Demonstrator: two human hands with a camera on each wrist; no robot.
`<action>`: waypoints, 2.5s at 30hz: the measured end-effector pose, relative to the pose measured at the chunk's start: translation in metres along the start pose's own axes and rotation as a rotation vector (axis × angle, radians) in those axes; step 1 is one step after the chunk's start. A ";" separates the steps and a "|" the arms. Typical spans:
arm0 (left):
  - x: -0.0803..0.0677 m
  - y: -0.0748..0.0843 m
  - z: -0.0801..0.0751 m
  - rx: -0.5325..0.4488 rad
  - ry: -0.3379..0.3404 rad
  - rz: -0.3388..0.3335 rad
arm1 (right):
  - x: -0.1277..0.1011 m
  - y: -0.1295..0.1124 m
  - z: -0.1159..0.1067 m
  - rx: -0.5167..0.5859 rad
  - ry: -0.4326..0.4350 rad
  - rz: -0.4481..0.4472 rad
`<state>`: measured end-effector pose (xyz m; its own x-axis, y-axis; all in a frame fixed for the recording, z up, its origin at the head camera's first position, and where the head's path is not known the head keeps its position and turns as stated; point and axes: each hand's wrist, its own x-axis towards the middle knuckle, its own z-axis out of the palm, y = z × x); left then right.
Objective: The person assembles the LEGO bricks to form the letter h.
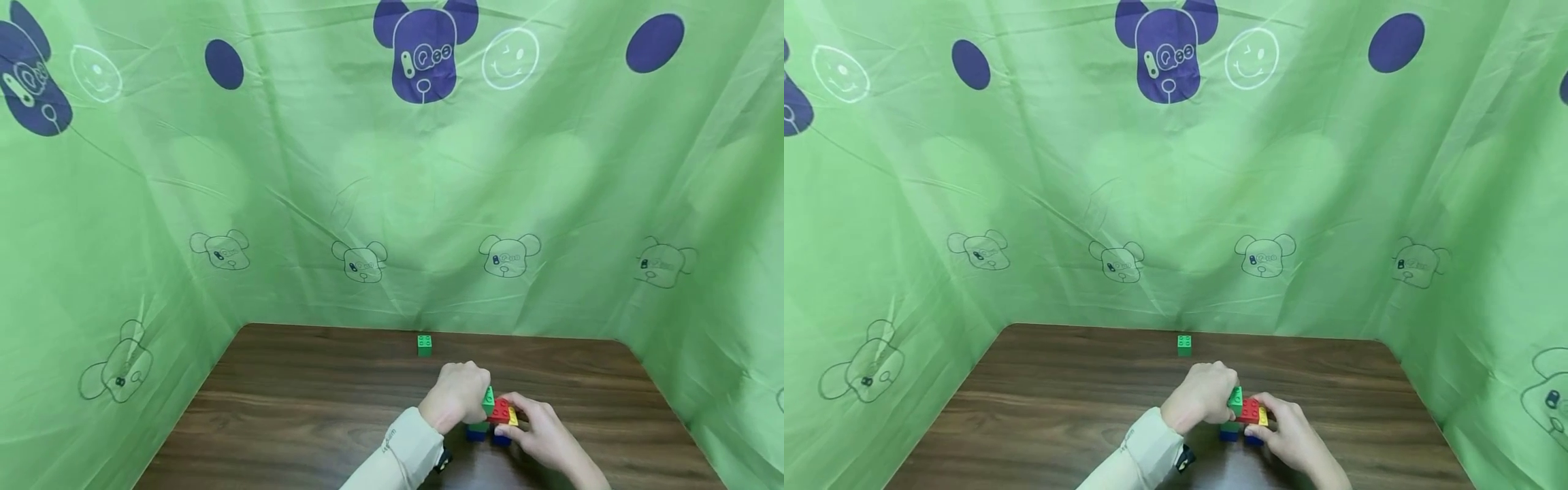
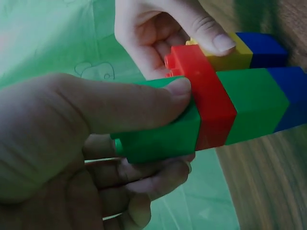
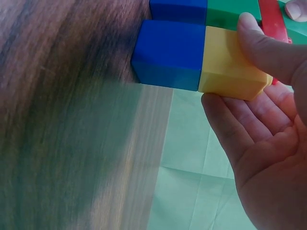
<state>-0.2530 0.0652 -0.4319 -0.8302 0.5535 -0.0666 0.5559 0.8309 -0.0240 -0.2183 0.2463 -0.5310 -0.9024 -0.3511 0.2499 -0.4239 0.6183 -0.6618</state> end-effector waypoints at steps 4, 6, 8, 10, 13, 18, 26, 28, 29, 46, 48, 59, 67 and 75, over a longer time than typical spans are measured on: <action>0.000 0.002 0.001 0.022 -0.029 -0.015 | -0.001 0.002 0.001 -0.013 0.004 0.003; 0.001 0.002 0.003 0.017 -0.032 -0.012 | -0.002 0.003 0.002 -0.007 0.008 0.012; 0.001 0.001 0.004 0.008 -0.028 -0.010 | -0.002 0.003 0.002 0.005 0.011 0.015; 0.001 -0.001 0.006 0.001 -0.020 -0.004 | -0.002 0.003 0.002 0.023 0.014 0.014; 0.001 -0.003 0.007 -0.013 -0.012 0.004 | -0.002 0.003 0.002 0.032 0.019 0.001; 0.000 -0.008 0.009 -0.074 -0.020 0.010 | -0.001 0.002 0.002 0.042 0.019 -0.021; -0.001 -0.010 0.013 -0.095 -0.019 0.041 | -0.001 0.002 0.001 0.045 0.018 -0.016; -0.001 -0.012 0.017 -0.123 -0.010 0.052 | -0.002 0.003 0.001 0.047 0.009 0.006; -0.001 -0.014 0.021 -0.145 -0.003 0.061 | -0.002 0.003 0.001 0.044 0.006 0.019; -0.014 -0.052 0.062 -0.429 -0.001 0.225 | -0.006 0.002 0.001 0.025 0.001 0.066; -0.013 -0.063 0.057 -0.419 -0.014 0.245 | -0.006 0.002 0.002 0.024 0.002 0.064; 0.028 -0.120 -0.004 -0.215 0.204 0.047 | -0.008 0.003 -0.004 0.000 -0.035 0.107; 0.069 -0.144 0.044 -0.122 0.087 -0.124 | -0.003 0.007 0.000 0.016 -0.016 0.058; 0.075 -0.153 0.102 -0.091 0.102 -0.197 | -0.005 0.008 0.007 0.038 -0.061 0.084</action>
<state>-0.3965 -0.0263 -0.5349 -0.9248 0.3792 0.0312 0.3804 0.9226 0.0641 -0.2168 0.2478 -0.5425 -0.9278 -0.3418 0.1496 -0.3425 0.6209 -0.7051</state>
